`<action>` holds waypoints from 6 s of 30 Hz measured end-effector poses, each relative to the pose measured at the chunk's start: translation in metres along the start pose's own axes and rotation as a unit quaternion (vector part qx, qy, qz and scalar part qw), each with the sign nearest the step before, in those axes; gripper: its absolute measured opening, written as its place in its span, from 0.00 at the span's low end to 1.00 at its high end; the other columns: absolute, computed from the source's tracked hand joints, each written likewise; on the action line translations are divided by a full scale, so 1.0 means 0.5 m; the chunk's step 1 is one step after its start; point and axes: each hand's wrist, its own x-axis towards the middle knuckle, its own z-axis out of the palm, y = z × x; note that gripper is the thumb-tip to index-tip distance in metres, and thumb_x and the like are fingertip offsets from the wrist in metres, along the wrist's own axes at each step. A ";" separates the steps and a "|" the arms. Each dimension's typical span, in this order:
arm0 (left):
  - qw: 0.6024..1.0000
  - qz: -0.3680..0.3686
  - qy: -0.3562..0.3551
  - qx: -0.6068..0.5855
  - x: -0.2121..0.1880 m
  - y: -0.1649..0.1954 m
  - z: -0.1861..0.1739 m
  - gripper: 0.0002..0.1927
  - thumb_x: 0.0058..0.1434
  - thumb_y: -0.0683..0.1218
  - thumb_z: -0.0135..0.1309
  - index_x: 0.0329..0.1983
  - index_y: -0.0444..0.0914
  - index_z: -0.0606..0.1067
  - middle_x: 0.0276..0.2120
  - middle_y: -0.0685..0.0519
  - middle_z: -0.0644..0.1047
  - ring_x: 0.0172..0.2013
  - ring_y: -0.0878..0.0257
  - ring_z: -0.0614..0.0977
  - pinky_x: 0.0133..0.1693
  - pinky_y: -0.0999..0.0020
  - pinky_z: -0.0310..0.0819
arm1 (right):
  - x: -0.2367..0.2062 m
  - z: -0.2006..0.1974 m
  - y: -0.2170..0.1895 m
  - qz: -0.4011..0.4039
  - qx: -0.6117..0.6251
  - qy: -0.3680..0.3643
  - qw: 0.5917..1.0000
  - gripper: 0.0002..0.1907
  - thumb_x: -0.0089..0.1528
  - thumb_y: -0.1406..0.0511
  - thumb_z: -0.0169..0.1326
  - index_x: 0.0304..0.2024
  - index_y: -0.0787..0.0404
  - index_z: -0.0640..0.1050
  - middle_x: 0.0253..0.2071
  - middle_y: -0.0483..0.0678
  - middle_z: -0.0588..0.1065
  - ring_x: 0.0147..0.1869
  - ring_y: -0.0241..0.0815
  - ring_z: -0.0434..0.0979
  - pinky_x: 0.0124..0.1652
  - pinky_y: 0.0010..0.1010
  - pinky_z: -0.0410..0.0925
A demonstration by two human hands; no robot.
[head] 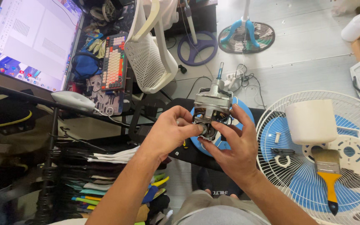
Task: The person services an electric fan on a desk. They use a screwdriver to unscrew parts of the fan motor housing, handle small screws and components, then hold the blue fan cover and continue unscrewing it with the screwdriver.
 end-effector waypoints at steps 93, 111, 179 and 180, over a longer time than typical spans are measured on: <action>0.758 0.393 0.005 0.520 -0.078 0.052 -0.007 0.17 0.57 0.46 0.65 0.50 0.42 0.84 0.38 0.46 0.77 0.28 0.48 0.84 0.30 0.52 0.78 | -0.007 -0.003 -0.016 0.073 -0.068 -0.007 0.995 0.30 0.54 0.65 0.74 0.57 0.61 0.79 0.77 0.67 0.63 0.79 0.65 0.68 0.70 0.46 0.67; 0.884 0.309 0.076 0.342 -0.037 0.041 0.023 0.09 0.57 0.48 0.66 0.40 0.42 0.87 0.38 0.48 0.82 0.34 0.52 0.85 0.38 0.57 0.80 | -0.005 -0.005 -0.012 0.063 -0.062 -0.010 0.996 0.29 0.54 0.65 0.74 0.56 0.61 0.79 0.77 0.66 0.64 0.78 0.65 0.69 0.69 0.46 0.68; 0.865 0.493 -0.078 -0.054 -0.172 -0.140 0.155 0.19 0.63 0.37 0.51 0.58 0.30 0.75 0.44 0.43 0.76 0.38 0.58 0.74 0.42 0.62 0.71 | -0.129 -0.194 0.259 0.347 -0.356 -0.204 0.843 0.27 0.54 0.62 0.61 0.57 0.61 0.84 0.60 0.58 0.78 0.66 0.59 0.75 0.64 0.46 0.68; 0.865 0.491 -0.075 -0.066 -0.172 -0.146 0.153 0.19 0.63 0.37 0.50 0.58 0.29 0.75 0.44 0.43 0.76 0.39 0.58 0.73 0.43 0.62 0.70 | -0.135 -0.200 0.257 0.348 -0.345 -0.216 0.845 0.29 0.53 0.62 0.62 0.58 0.62 0.83 0.61 0.58 0.77 0.67 0.58 0.74 0.64 0.45 0.68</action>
